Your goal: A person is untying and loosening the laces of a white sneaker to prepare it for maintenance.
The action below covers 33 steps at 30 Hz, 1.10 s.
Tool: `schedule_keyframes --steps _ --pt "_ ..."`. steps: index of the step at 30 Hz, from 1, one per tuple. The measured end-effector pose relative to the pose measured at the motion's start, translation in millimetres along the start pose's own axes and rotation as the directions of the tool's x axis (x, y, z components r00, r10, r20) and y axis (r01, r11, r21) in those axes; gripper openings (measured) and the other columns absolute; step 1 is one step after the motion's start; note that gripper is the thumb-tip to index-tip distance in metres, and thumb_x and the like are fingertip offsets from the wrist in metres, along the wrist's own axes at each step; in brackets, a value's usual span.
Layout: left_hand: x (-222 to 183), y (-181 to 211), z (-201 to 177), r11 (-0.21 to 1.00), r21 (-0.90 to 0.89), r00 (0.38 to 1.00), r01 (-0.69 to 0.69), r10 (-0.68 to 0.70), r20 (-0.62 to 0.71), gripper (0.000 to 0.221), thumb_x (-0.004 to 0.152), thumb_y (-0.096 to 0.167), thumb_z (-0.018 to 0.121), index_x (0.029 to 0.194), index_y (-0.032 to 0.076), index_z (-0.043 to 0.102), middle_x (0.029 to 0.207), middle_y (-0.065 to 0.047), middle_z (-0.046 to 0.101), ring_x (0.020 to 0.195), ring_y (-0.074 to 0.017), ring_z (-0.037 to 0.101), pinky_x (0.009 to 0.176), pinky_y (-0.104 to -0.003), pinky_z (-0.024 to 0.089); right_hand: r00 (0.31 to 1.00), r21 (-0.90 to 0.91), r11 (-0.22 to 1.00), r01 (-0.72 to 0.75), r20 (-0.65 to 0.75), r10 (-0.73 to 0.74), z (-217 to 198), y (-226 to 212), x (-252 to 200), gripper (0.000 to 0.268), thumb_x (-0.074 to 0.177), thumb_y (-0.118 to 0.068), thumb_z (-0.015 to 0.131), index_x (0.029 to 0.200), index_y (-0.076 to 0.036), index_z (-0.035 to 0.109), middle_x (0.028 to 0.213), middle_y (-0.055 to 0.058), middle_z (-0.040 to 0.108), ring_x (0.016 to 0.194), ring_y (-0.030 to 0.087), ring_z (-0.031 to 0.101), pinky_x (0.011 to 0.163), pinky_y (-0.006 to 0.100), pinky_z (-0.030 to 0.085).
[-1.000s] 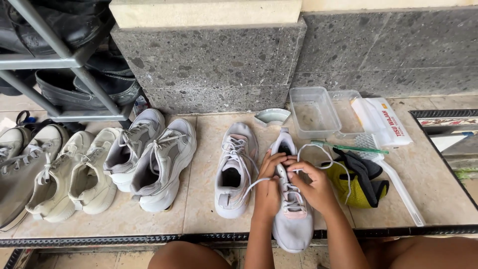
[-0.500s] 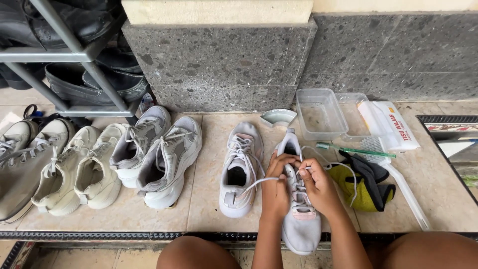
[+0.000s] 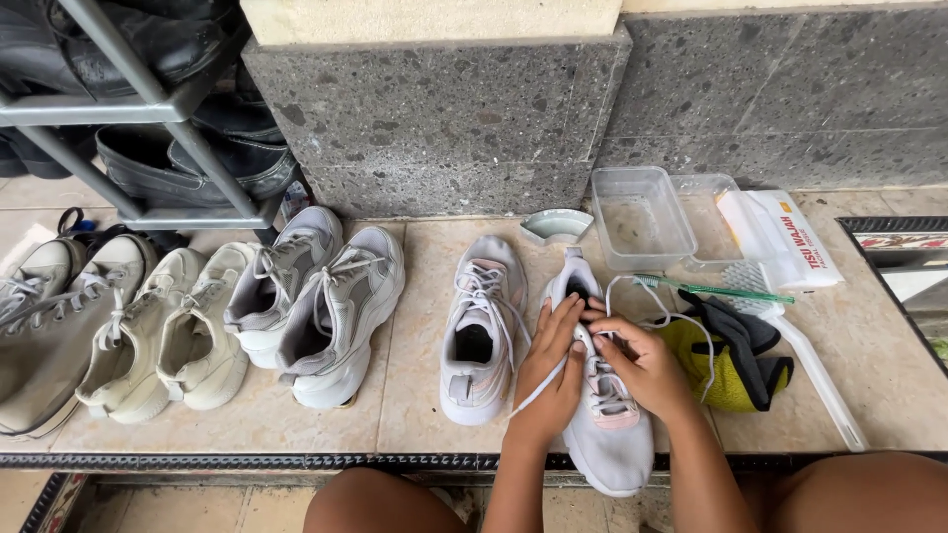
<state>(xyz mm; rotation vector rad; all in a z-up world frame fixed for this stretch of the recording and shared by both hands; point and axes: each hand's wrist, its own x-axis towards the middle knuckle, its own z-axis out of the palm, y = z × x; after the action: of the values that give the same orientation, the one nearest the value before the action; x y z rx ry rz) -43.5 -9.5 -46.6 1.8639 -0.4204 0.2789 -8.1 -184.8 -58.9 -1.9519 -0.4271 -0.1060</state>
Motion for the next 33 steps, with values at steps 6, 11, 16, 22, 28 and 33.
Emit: schedule_keyframes --steps 6,11,16,22,28,33 --pt "2.0 -3.9 0.9 1.0 0.005 1.0 -0.014 0.014 -0.012 0.062 0.108 0.047 0.022 0.156 0.011 0.039 0.162 -0.013 0.041 0.157 -0.0356 0.022 0.125 -0.047 0.02 0.999 -0.007 0.999 0.05 -0.009 -0.05 -2.7 1.4 1.0 0.019 0.097 -0.017 0.062 0.107 -0.007 0.075 0.132 0.011 0.072 0.129 0.023 0.065 0.11 0.034 0.048" --pt "-0.6 -11.5 5.9 0.995 0.01 0.985 -0.098 0.098 -0.145 0.064 0.11 0.046 0.018 0.147 0.007 0.053 0.153 -0.015 0.053 0.152 -0.0383 0.036 0.124 -0.047 0.028 0.994 -0.258 0.965 -0.058 -0.107 0.031 9.6 -10.5 -0.2 0.019 0.1 -0.027 0.058 0.104 -0.015 0.072 0.101 -0.001 0.08 0.091 0.016 0.074 0.072 0.031 0.056" --pt "5.0 -10.3 4.0 0.992 -0.018 0.98 -0.123 0.118 -0.158 0.07 0.109 0.05 0.013 0.136 0.006 0.06 0.149 -0.014 0.057 0.149 -0.0399 0.039 0.122 -0.049 0.03 0.977 -0.288 0.955 0.068 -0.176 -0.123 18.8 -7.9 0.1 0.019 0.103 -0.025 0.051 0.1 -0.012 0.064 0.102 0.001 0.076 0.091 0.019 0.072 0.081 0.031 0.052" --pt "8.2 -2.6 0.2 0.988 -0.006 0.97 -0.157 0.153 -0.187 0.067 0.108 0.055 0.015 0.113 0.004 0.059 0.131 -0.015 0.063 0.134 -0.0378 0.056 0.115 -0.046 0.038 0.982 -0.116 0.992 0.046 -0.175 -0.066 13.3 -16.2 -1.1 0.024 0.104 -0.029 0.048 0.103 -0.01 0.062 0.114 0.007 0.073 0.108 0.02 0.069 0.093 0.032 0.048" --pt "10.3 -8.1 0.1 0.989 -0.101 0.978 -0.111 0.091 -0.188 0.069 0.107 0.056 0.015 0.11 0.004 0.06 0.13 -0.015 0.065 0.137 -0.0373 0.054 0.113 -0.045 0.039 0.988 -0.071 0.996 0.058 0.145 -0.047 -11.4 -37.1 8.7 0.007 0.093 -0.016 0.071 0.094 -0.011 0.075 0.101 0.004 0.065 0.101 0.016 0.07 0.088 0.027 0.047" --pt "11.4 1.6 -3.4 0.982 -0.099 0.97 -0.161 0.139 -0.198 0.066 0.108 0.051 0.017 0.108 0.002 0.061 0.127 -0.017 0.065 0.128 -0.0332 0.06 0.12 -0.046 0.035 0.992 -0.266 0.964 0.02 0.126 0.014 -9.6 -48.6 7.5 0.026 0.102 -0.037 0.048 0.1 -0.014 0.061 0.103 0.001 0.073 0.096 0.017 0.071 0.084 0.029 0.049"
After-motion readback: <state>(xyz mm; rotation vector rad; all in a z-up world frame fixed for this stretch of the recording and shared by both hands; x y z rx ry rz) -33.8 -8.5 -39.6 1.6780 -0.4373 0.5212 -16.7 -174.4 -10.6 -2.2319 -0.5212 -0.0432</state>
